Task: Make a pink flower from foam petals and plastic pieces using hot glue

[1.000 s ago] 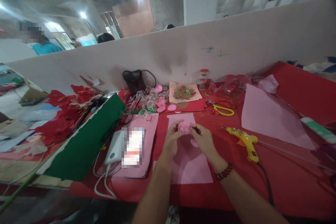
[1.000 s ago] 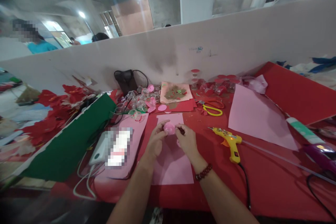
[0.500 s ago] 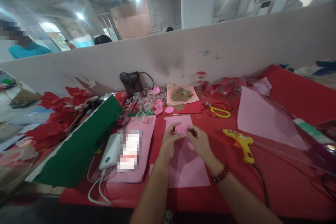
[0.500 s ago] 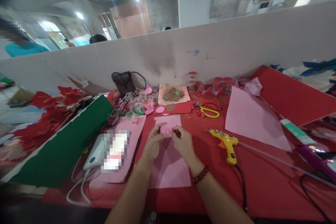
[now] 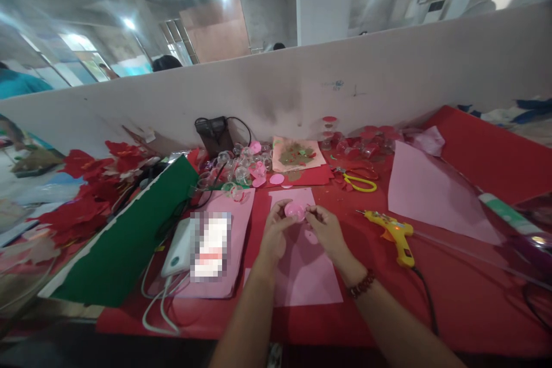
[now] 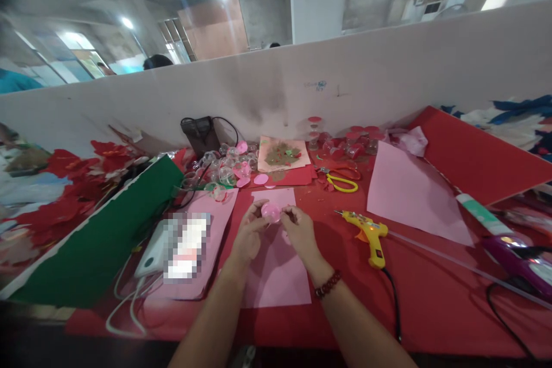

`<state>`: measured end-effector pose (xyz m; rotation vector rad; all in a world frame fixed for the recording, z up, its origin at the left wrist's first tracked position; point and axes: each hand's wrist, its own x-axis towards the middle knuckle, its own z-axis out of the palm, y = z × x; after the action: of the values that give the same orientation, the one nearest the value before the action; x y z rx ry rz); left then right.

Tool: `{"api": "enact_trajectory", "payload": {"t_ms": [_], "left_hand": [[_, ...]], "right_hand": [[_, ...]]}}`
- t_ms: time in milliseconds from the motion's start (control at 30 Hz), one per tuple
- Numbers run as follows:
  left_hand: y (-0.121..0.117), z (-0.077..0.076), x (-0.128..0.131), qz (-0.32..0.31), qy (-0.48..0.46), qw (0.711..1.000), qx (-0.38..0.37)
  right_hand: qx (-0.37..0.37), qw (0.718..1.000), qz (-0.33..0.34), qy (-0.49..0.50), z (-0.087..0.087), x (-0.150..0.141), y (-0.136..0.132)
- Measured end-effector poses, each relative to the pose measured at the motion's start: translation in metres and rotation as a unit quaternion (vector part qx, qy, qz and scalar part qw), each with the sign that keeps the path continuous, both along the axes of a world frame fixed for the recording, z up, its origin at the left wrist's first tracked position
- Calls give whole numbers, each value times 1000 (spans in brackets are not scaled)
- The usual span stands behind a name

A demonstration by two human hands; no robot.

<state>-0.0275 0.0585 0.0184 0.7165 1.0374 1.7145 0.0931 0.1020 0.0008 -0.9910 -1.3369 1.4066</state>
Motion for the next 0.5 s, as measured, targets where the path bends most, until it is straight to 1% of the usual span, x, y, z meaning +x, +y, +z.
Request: {"api": "enact_trajectory", "payload": {"t_ms": [67,133,233,300,367,433,500], "left_hand": [[0,-1,0,-1,28,1000,-1],[-1,-2,0,-16,53,998,-8],[-1,-4,0,-52,45,997,-32],[0,-5,-1,-56,29,997,-33],[2,-6,-2,-44,11,999,-24],[4,-7,-3,-38,-16,999,-18],[5,-8,-3,-44,-44,998,-17]], "right_hand": [[19,999,-29,-27,2,1,0],[39,997,-49,-54,2,2,0],[49,997,-34,-56,1,2,2],[26,999,-12,-42,0,1,3],[-10,1000,2,-28,0,0,3],[-29,999,2,-19,1,0,2],[-27,999,-8,-18,2,0,2]]}}
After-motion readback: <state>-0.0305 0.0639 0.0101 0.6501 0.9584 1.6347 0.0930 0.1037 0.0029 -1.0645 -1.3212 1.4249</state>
